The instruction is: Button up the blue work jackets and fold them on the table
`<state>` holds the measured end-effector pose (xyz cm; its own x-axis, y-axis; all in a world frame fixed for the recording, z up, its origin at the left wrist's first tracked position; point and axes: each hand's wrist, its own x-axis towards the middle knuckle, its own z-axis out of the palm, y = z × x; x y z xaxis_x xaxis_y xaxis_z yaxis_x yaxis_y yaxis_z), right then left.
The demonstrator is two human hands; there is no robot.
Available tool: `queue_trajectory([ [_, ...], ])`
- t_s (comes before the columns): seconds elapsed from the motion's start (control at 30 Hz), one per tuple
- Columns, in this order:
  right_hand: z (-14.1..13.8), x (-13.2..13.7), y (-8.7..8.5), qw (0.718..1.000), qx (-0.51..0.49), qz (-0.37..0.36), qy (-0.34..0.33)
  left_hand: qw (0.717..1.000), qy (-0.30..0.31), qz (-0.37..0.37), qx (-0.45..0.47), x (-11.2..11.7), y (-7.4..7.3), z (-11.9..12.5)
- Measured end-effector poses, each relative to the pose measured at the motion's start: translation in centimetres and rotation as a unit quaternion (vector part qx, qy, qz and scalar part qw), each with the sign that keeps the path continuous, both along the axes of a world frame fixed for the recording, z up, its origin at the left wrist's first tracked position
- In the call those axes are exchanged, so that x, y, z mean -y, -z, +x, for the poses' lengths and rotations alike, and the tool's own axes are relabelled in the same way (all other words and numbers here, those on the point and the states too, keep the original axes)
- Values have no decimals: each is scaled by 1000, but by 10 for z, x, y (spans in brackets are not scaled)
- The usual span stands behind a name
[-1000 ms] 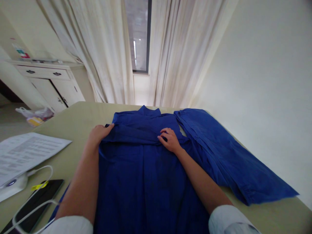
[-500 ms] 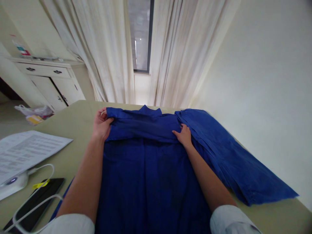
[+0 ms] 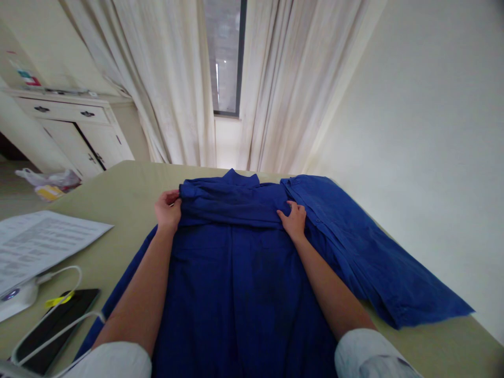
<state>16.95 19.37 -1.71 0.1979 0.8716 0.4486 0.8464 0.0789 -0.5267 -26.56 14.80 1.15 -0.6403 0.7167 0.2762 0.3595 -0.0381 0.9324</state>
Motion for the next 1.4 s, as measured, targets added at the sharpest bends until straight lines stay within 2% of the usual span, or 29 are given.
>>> queue_trajectory([
  [0.07,-2,4,-5,999,13,19,-23,994,-81,-47,-64,5,1,-1],
  [0.13,-6,9,-10,997,30,48,-53,980,-125,-57,-147,9,-1,1],
  [0.17,-8,11,-12,994,42,62,-73,974,-113,-50,-188,11,-3,4],
  [0.23,-13,14,-14,987,77,71,-118,962,-34,-70,-262,12,-3,12],
  [0.33,-16,14,-12,981,124,12,-150,922,74,-183,-334,11,5,25],
  [0.4,-16,13,-9,980,133,-37,-142,900,88,-234,-356,11,13,31],
  [0.47,-15,13,-7,980,134,-62,-136,892,80,-250,-368,13,18,34],
  [0.53,-14,12,-9,978,146,-70,-134,892,59,-232,-384,16,19,37],
  [0.6,-16,6,-16,973,173,-77,-134,895,40,-182,-404,21,16,41],
  [0.7,-31,-20,-32,969,198,-65,-135,889,78,-101,-440,25,10,46],
  [0.77,-49,-46,-43,976,156,-57,-144,878,135,-91,-451,25,10,48],
  [0.83,-68,-76,-49,980,97,-68,-158,875,168,-105,-442,23,13,47],
  [0.97,-98,-128,-49,982,40,-96,-157,889,165,-113,-411,20,17,45],
  [1.13,-117,-177,-40,972,-124,-158,-118,899,161,-107,-393,18,15,45],
  [1.27,-128,-203,-38,964,-154,-191,-101,904,163,-111,-379,15,14,45],
  [1.4,-131,-213,-46,951,-183,-222,-117,905,164,-116,-375,14,13,45],
])
